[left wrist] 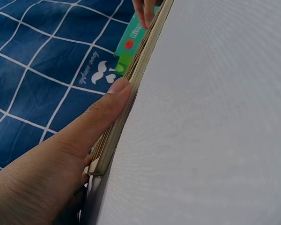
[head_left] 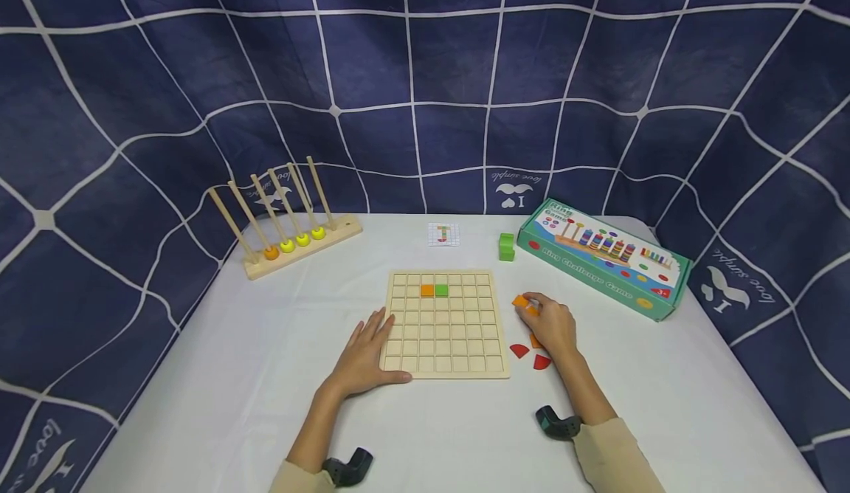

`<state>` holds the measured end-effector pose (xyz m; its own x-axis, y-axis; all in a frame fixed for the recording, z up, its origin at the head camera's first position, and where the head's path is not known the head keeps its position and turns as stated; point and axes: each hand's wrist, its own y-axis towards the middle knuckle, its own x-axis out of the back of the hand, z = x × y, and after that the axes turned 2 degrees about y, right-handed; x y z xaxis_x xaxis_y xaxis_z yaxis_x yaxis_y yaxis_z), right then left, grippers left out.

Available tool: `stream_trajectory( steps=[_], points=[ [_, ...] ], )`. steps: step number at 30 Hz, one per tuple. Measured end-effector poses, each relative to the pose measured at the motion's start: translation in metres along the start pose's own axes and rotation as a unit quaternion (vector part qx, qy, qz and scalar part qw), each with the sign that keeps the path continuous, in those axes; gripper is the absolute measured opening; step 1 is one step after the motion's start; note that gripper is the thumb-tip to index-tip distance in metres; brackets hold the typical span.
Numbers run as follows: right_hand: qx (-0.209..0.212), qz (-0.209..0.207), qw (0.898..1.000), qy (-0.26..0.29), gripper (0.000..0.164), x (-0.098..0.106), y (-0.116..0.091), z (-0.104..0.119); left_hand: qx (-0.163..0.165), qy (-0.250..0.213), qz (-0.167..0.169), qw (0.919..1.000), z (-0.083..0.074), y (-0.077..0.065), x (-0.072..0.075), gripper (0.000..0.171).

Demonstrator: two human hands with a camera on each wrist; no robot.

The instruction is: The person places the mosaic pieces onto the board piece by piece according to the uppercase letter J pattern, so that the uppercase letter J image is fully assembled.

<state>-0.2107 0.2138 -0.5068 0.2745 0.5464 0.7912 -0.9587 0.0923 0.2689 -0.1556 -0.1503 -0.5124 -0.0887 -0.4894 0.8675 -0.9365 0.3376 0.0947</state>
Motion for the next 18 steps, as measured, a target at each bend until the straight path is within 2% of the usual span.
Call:
stream_trajectory(
  steps=[5,8,14,18],
  points=[
    [-0.005,0.000,1.000,-0.006,0.034,0.003,0.000,0.000,-0.002,-0.003,-0.009,0.9999,-0.002,0.000,0.002,0.118],
    [0.007,-0.004,1.000,-0.002,0.032,0.003,0.000,-0.001,-0.003,-0.006,-0.012,0.9999,-0.003,0.000,0.002,0.118],
    [0.095,-0.034,0.994,0.035,0.028,0.000,0.002,0.004,-0.004,-0.001,-0.010,0.9999,-0.002,0.001,0.001,0.119],
    [0.139,-0.030,0.988,0.057,0.029,-0.006,0.003,0.017,0.002,-0.005,-0.006,1.0000,-0.001,0.000,0.001,0.119]
  ],
)
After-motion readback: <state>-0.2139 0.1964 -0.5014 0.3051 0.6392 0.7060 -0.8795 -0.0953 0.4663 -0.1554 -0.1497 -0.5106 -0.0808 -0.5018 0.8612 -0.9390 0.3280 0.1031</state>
